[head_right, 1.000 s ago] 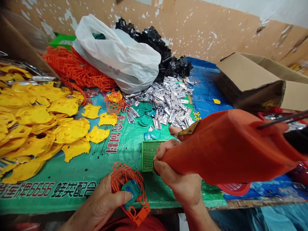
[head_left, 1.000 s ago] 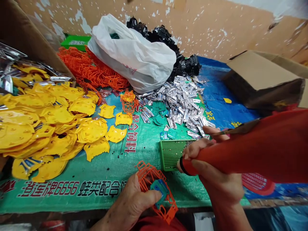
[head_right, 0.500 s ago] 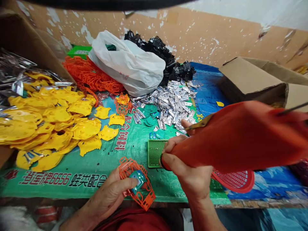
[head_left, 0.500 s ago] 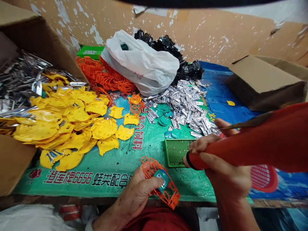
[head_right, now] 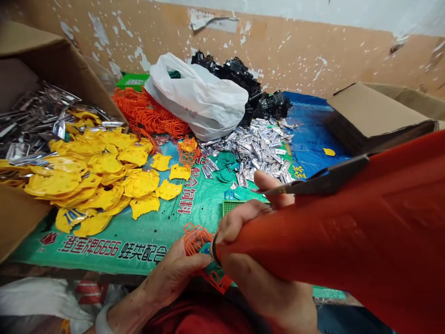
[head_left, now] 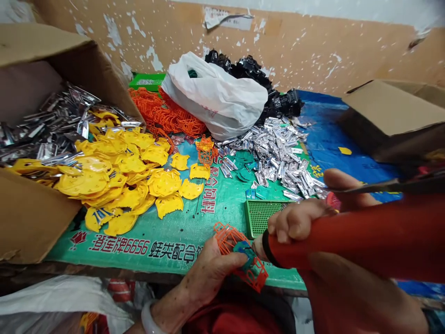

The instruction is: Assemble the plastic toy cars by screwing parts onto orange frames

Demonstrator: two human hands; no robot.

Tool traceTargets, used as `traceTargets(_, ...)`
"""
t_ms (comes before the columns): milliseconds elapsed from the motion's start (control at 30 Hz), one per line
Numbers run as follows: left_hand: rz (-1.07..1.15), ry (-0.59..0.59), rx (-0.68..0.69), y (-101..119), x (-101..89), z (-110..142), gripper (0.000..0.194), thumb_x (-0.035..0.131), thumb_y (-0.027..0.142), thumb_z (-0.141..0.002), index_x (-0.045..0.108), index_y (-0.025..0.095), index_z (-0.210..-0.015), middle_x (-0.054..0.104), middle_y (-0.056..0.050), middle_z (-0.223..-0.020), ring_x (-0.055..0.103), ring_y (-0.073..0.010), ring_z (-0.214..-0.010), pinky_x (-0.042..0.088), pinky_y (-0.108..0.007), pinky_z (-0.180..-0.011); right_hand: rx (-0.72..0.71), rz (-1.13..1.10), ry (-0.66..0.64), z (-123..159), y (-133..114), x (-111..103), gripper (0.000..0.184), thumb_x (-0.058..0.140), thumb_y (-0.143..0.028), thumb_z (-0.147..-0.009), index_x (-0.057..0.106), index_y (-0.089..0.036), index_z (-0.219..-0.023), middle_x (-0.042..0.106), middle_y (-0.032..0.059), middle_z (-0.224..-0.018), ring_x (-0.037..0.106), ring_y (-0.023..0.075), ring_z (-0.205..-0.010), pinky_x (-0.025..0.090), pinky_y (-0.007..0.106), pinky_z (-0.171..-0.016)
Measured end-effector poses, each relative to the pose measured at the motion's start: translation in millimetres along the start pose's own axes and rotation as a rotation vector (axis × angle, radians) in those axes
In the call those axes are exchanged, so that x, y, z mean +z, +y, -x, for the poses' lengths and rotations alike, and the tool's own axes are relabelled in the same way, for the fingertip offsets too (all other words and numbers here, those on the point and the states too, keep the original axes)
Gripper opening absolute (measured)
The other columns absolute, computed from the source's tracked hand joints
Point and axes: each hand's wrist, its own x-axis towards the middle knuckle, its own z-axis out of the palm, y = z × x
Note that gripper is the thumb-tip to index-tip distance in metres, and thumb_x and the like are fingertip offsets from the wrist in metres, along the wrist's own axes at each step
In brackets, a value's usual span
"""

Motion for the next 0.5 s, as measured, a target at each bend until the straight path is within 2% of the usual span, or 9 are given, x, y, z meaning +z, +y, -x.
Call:
traceTargets(233, 0.054, -0.007, -0.002, 1.9, 1.5, -0.8, 0.024, 0.075, 0.026, -0.064, 0.068, 0.014, -0.084, 0.067, -0.003, -0.073, 0.062, -0.0193, -0.071, 0.047, -0.03, -0.069, 0.018, 0.008, -0.031, 0.6, 2.0, -0.4, 0.055, 0.077, -0.029, -0.071, 0.053, -0.036, -0.12, 0.063, -0.0044, -0.065, 0.059, 0.016, -0.054, 0.053, 0.034, -0.055)
traceTargets(500, 0.056, -0.027, 0.024, 0.0, 0.2, -1.2, 0.024, 0.073, 0.024, -0.066, 0.068, 0.013, -0.086, 0.064, -0.002, -0.071, 0.058, -0.0169, -0.068, 0.045, -0.029, -0.069, 0.05, 0.023, -0.038, 4.6, 3.5, 4.2, 0.053, 0.076, -0.026, -0.075, 0.052, -0.037, -0.12, 0.063, -0.005, -0.068, 0.06, 0.0156, -0.057, 0.053, 0.035, -0.06)
